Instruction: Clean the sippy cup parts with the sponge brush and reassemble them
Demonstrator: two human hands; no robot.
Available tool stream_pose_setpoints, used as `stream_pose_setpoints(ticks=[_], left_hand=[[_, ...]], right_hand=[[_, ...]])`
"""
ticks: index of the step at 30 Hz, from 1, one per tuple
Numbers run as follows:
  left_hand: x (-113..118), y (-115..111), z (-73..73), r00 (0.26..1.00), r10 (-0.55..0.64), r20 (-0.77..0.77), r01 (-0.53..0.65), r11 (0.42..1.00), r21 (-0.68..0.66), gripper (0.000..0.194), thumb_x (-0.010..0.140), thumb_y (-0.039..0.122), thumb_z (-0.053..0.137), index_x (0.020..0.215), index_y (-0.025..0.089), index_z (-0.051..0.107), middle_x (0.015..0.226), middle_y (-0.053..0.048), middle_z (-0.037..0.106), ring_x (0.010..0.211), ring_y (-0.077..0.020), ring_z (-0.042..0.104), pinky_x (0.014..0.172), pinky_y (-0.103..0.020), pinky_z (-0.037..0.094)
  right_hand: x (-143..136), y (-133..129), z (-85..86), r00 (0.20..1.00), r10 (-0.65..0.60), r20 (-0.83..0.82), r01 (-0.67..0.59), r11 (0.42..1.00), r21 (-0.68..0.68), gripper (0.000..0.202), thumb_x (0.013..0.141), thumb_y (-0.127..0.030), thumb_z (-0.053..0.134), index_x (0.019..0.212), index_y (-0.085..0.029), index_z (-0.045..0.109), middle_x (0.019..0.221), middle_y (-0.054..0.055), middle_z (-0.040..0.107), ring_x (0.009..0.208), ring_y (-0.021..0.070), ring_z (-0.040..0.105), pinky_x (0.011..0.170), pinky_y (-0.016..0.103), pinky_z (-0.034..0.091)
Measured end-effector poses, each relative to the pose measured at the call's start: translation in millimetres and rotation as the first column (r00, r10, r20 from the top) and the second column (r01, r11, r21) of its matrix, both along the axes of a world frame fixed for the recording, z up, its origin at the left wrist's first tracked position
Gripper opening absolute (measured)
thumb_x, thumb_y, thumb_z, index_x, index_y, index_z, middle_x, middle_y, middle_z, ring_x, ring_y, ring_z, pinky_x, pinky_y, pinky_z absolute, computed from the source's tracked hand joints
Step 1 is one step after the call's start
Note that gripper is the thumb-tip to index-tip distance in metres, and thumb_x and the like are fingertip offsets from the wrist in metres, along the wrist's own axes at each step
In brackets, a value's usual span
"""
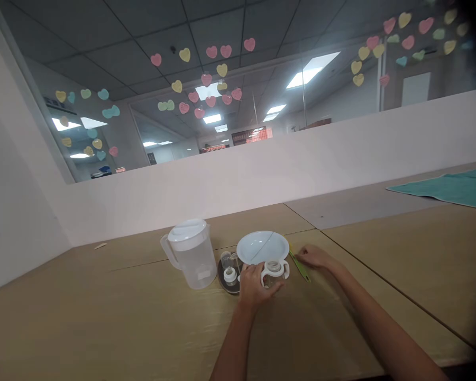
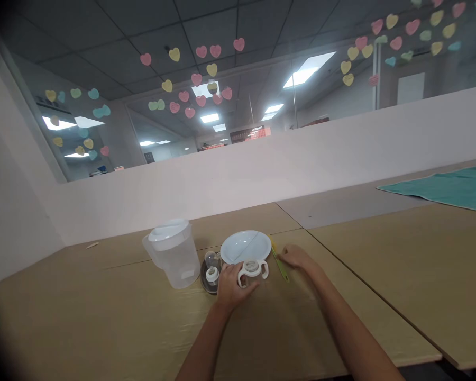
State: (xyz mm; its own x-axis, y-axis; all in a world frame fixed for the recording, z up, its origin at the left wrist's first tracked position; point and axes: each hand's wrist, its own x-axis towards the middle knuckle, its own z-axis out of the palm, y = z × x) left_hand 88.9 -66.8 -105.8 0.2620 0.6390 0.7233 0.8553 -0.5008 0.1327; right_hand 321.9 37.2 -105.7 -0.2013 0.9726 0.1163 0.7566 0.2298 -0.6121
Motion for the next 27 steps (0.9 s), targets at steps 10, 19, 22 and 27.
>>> stream_pose_setpoints(ticks=[10,19,22,27], left_hand=[[-37,19,3.1,0.903,0.213,0.372,-0.242,0.970,0.032,0.031,0.089,0.026,0.034,0.085,0.019,0.063,0.081,-0.006,0.066,0.080,-0.0198,0.058,0.073,-0.032,0.040],[-42,24,-1.8,0.822,0.569,-0.012,-0.554,0.795,-0.248,0.025,0.077,0.011,0.040,0.096,0.014,0.055,0.099,-0.008,0.063,0.104,-0.0233,0.048,0.088,-0.035,0.032],[-43,23,-3.1,0.820,0.566,-0.081,-0.559,0.764,-0.321,0.024,0.080,0.017,0.040,0.097,0.014,0.057,0.105,-0.010,0.061,0.112,-0.0254,0.044,0.094,-0.038,0.029],[-46,23,-7.3,0.830,0.526,-0.185,-0.556,0.762,-0.332,0.029,0.084,0.030,0.039,0.091,0.017,0.064,0.109,-0.011,0.060,0.115,-0.0283,0.041,0.096,-0.044,0.026]], right_hand=[[-53,11,55.1,0.997,0.003,-0.072,0.012,0.977,0.215,0.022,0.079,-0.031,0.047,0.085,-0.017,0.063,0.077,0.005,0.064,0.068,0.0116,0.055,0.060,0.020,0.035],[-113,49,35.4,0.946,0.320,0.059,-0.314,0.945,-0.092,0.034,0.068,-0.015,0.055,0.100,-0.017,0.065,0.051,-0.003,0.058,0.039,0.0069,0.046,0.044,0.017,0.036],[-117,51,29.6,0.929,0.354,0.111,-0.342,0.933,-0.112,0.016,0.065,-0.013,0.054,0.071,-0.012,0.069,0.046,0.000,0.056,0.040,0.0081,0.046,0.044,0.018,0.036],[-111,42,43.5,0.931,0.339,0.136,-0.342,0.940,-0.005,0.014,0.062,-0.008,0.054,0.059,-0.011,0.067,0.055,0.005,0.064,0.050,0.0109,0.054,0.051,0.019,0.038]])
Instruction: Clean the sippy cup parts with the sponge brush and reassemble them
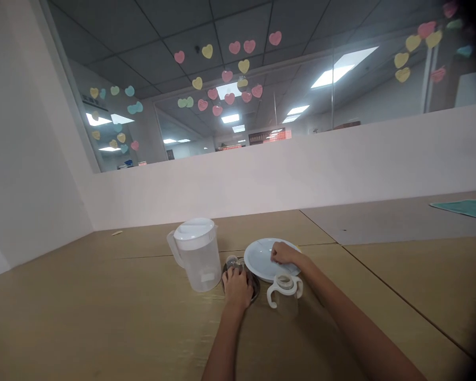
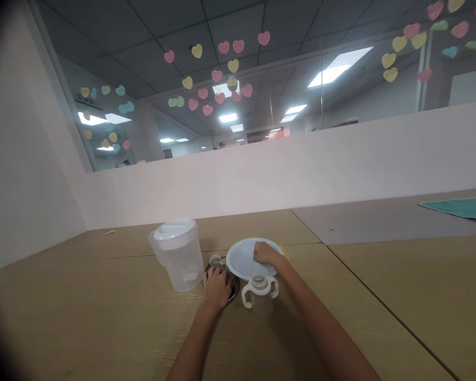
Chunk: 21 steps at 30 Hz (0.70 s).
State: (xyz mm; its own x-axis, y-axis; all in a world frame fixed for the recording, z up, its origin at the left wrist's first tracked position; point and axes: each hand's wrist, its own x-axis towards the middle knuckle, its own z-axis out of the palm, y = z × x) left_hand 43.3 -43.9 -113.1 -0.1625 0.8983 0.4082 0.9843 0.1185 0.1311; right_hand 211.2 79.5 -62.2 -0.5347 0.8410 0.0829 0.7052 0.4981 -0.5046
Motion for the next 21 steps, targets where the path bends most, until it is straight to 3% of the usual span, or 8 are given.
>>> stream_pose_setpoints(ticks=[6,9,15,19,21], left_hand=[[-2,0,-1.5,0.999,-0.021,0.040,0.020,1.000,0.024,0.029,0.084,0.027,0.040,0.084,0.019,0.067,0.096,-0.009,0.065,0.104,-0.0247,0.049,0.099,-0.047,0.022],[-2,1,-0.3,0.997,-0.013,0.073,0.007,0.997,0.080,0.026,0.081,0.023,0.043,0.077,0.020,0.069,0.088,-0.007,0.068,0.100,-0.0232,0.052,0.101,-0.046,0.020],[4,-6,14.6,0.966,0.035,0.256,-0.087,0.977,0.196,0.019,0.072,0.017,0.050,0.071,0.023,0.068,0.077,-0.004,0.068,0.092,-0.0229,0.055,0.091,-0.043,0.028],[6,-11,30.4,0.930,0.033,0.367,-0.177,0.914,0.364,0.019,0.074,0.023,0.049,0.080,0.022,0.067,0.078,-0.004,0.067,0.089,-0.0240,0.055,0.085,-0.041,0.033],[5,-10,36.4,0.899,-0.027,0.438,-0.185,0.882,0.434,0.024,0.076,0.025,0.047,0.090,0.020,0.066,0.084,-0.006,0.066,0.089,-0.0235,0.054,0.083,-0.039,0.036]], right_hand=[[20,-21,44.2,0.988,-0.020,-0.152,0.045,0.986,0.162,0.029,0.072,-0.010,0.044,0.087,-0.011,0.069,0.080,0.007,0.070,0.062,0.0115,0.060,0.062,0.020,0.041],[30,-33,61.5,0.969,-0.011,-0.246,0.075,0.965,0.249,0.030,0.073,-0.012,0.043,0.088,-0.012,0.069,0.082,0.006,0.070,0.065,0.0122,0.062,0.066,0.021,0.043],[38,-53,78.7,0.967,-0.051,-0.248,0.149,0.908,0.392,0.029,0.075,-0.014,0.044,0.088,-0.016,0.070,0.085,0.006,0.070,0.078,0.0158,0.064,0.070,0.023,0.044],[40,-66,87.0,0.958,-0.048,-0.282,0.161,0.907,0.390,0.036,0.077,-0.014,0.042,0.104,-0.016,0.066,0.081,0.005,0.070,0.076,0.0157,0.064,0.069,0.023,0.043],[40,-71,89.0,0.951,-0.024,-0.309,0.148,0.910,0.387,0.041,0.077,-0.014,0.040,0.112,-0.018,0.062,0.073,0.003,0.069,0.070,0.0150,0.063,0.066,0.023,0.043]])
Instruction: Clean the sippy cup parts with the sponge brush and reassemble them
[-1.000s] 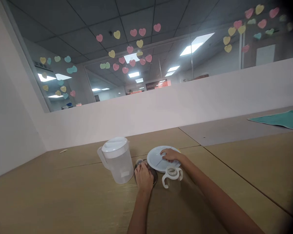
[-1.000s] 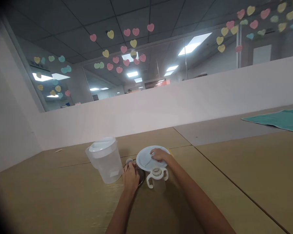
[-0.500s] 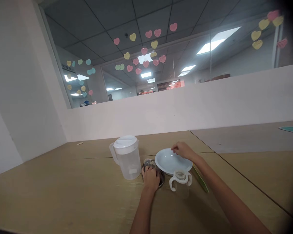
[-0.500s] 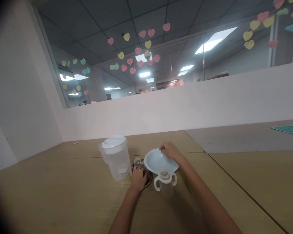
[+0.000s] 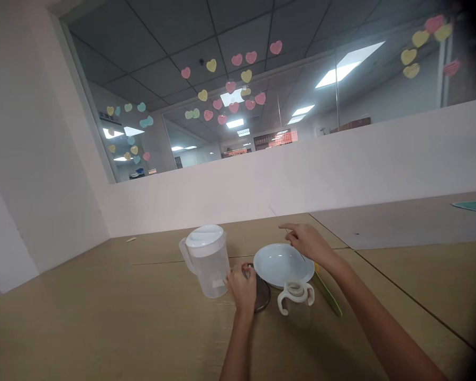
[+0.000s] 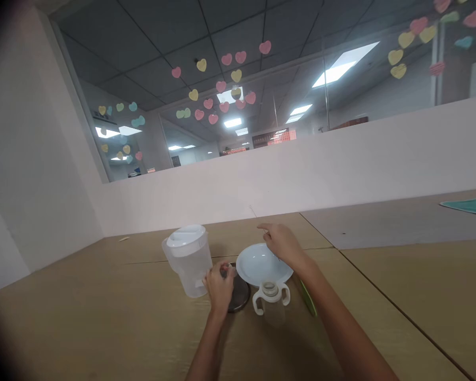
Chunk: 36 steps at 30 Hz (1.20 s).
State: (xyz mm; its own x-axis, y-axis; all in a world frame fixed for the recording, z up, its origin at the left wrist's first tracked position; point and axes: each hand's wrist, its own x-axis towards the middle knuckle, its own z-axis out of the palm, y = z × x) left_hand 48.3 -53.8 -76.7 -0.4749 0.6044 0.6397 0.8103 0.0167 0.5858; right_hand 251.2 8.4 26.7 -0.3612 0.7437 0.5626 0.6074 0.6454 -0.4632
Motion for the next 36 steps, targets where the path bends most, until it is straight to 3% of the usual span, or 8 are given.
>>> stream_pose_setpoints(ticks=[5,10,14,19,23,27,32,36], left_hand=[[-1,9,9.7,0.945,-0.246,0.214,0.198,0.955,0.222,0.033,0.082,0.029,0.041,0.103,0.016,0.063,0.092,-0.009,0.063,0.086,-0.0185,0.057,0.076,-0.030,0.043],[15,14,14.4,0.910,-0.355,0.216,0.287,0.912,0.292,0.031,0.085,0.033,0.042,0.099,0.017,0.064,0.094,-0.009,0.062,0.083,-0.0173,0.058,0.072,-0.028,0.046],[27,16,14.1,0.919,-0.367,0.143,0.326,0.913,0.246,0.029,0.085,0.030,0.042,0.098,0.017,0.064,0.092,-0.008,0.063,0.080,-0.0166,0.058,0.071,-0.028,0.046],[36,19,15.9,0.915,-0.401,0.040,0.397,0.914,0.083,0.030,0.087,0.021,0.038,0.101,0.020,0.064,0.095,-0.006,0.064,0.082,-0.0147,0.058,0.074,-0.026,0.046],[37,14,27.8,0.929,-0.369,-0.033,0.365,0.927,-0.092,0.028,0.085,0.020,0.043,0.104,0.021,0.063,0.099,-0.005,0.065,0.083,-0.0154,0.059,0.075,-0.027,0.045],[38,-14,69.5,0.946,-0.276,-0.172,0.281,0.960,0.005,0.020,0.084,0.027,0.050,0.086,0.021,0.069,0.086,-0.005,0.067,0.085,-0.0175,0.059,0.079,-0.029,0.043],[50,-62,152.7,0.908,-0.274,-0.317,0.371,0.877,0.304,0.021,0.079,0.035,0.059,0.068,0.019,0.067,0.070,-0.002,0.065,0.073,-0.0153,0.057,0.072,-0.029,0.043],[62,-92,205.8,0.680,-0.459,-0.572,0.580,0.814,0.037,0.026,0.088,0.024,0.044,0.108,0.025,0.061,0.084,-0.001,0.067,0.078,-0.0135,0.060,0.072,-0.028,0.047]], right_hand=[[-18,6,-11.1,0.989,0.130,-0.073,-0.137,0.986,-0.099,0.036,0.075,-0.012,0.037,0.091,-0.017,0.069,0.076,0.002,0.069,0.057,0.0106,0.060,0.060,0.021,0.043],[-45,15,-25.0,0.952,0.187,-0.242,-0.259,0.915,-0.309,0.028,0.076,-0.021,0.048,0.093,-0.014,0.069,0.075,0.005,0.070,0.059,0.0115,0.061,0.055,0.020,0.045],[-47,14,-21.8,0.864,0.148,-0.482,-0.368,0.838,-0.402,0.036,0.076,-0.035,0.056,0.100,-0.010,0.066,0.083,0.008,0.070,0.060,0.0125,0.061,0.048,0.020,0.046],[-43,16,-23.8,0.861,0.024,-0.508,-0.233,0.907,-0.352,0.037,0.068,-0.043,0.065,0.088,-0.012,0.070,0.082,0.008,0.071,0.067,0.0155,0.064,0.053,0.021,0.050],[-47,20,-30.8,0.832,-0.054,-0.553,-0.175,0.919,-0.353,0.033,0.064,-0.032,0.070,0.089,-0.010,0.069,0.083,0.010,0.071,0.069,0.0171,0.066,0.061,0.024,0.053],[-47,19,-30.8,0.770,-0.044,-0.636,-0.246,0.900,-0.360,0.032,0.065,-0.027,0.068,0.092,-0.009,0.068,0.082,0.010,0.071,0.067,0.0167,0.066,0.062,0.025,0.054],[-37,24,-29.3,0.764,-0.061,-0.642,-0.217,0.913,-0.346,0.038,0.064,-0.031,0.069,0.094,-0.008,0.067,0.081,0.011,0.071,0.066,0.0169,0.066,0.061,0.026,0.053],[-30,27,-28.9,0.726,-0.088,-0.682,-0.222,0.909,-0.353,0.039,0.063,-0.032,0.070,0.093,-0.007,0.067,0.082,0.012,0.071,0.066,0.0170,0.065,0.061,0.026,0.053]])
